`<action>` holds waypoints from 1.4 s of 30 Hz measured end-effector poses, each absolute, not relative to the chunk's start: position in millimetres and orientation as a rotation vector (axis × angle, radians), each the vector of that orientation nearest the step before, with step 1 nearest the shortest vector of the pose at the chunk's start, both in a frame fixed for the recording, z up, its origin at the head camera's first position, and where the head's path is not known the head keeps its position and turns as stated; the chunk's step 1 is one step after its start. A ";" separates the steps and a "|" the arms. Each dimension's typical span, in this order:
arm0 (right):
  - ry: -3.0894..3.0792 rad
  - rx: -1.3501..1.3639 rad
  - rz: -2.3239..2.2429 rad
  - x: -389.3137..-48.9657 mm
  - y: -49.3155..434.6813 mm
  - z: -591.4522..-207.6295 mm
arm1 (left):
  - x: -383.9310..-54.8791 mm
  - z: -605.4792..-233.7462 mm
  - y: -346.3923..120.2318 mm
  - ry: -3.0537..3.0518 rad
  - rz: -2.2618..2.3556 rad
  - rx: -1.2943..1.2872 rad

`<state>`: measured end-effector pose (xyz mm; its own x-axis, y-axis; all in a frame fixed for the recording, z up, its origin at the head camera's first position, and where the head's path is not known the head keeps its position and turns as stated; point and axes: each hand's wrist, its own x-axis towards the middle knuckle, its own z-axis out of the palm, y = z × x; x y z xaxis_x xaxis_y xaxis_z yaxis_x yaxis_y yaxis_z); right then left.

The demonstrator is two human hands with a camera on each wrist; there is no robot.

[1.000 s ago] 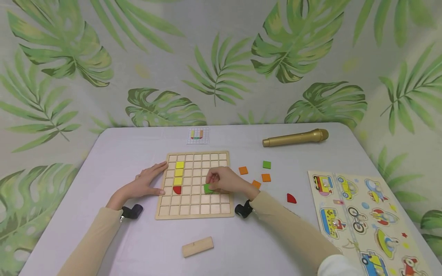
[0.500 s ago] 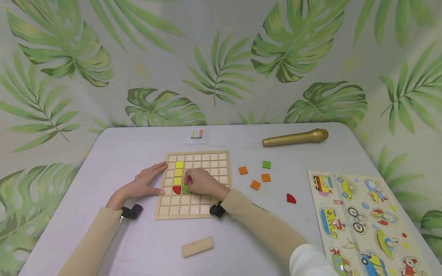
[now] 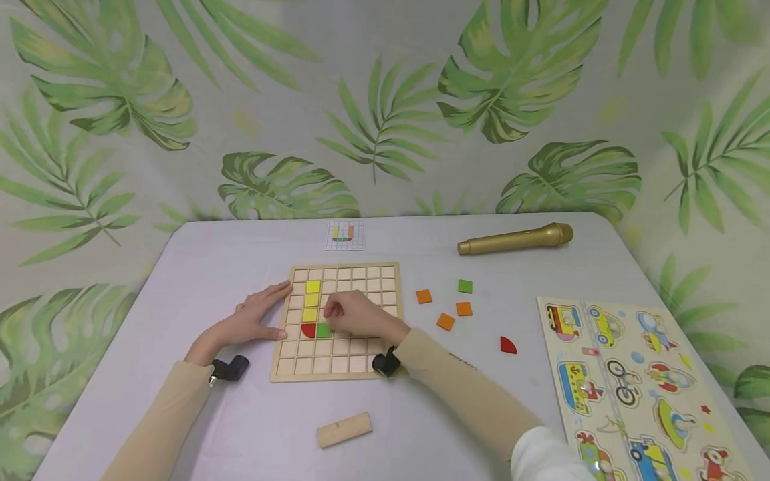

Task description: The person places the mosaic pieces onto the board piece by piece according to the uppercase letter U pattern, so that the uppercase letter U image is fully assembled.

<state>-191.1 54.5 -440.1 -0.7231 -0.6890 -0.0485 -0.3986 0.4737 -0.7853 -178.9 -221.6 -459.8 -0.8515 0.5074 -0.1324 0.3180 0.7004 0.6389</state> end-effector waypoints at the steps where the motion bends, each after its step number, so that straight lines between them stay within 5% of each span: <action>1: 2.339 -0.904 -1.157 -193.2 61.0 -440.5 | -178.8 -459.7 -221.3 2.611 0.900 0.652; 23: 2.371 -0.346 -1.480 -221.6 255.9 -431.6 | -176.4 -456.3 -220.5 2.610 0.897 0.643; 42: 2.586 -0.268 -1.277 -227.1 286.7 -444.2 | -177.7 -458.5 -220.7 2.628 0.915 0.688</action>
<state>-227.1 286.7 -444.2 -0.9531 -0.2701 -0.1363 -0.0559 0.6001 -0.7979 -177.7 -220.7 -458.5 -0.8494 0.5185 -0.0983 0.3453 0.6869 0.6394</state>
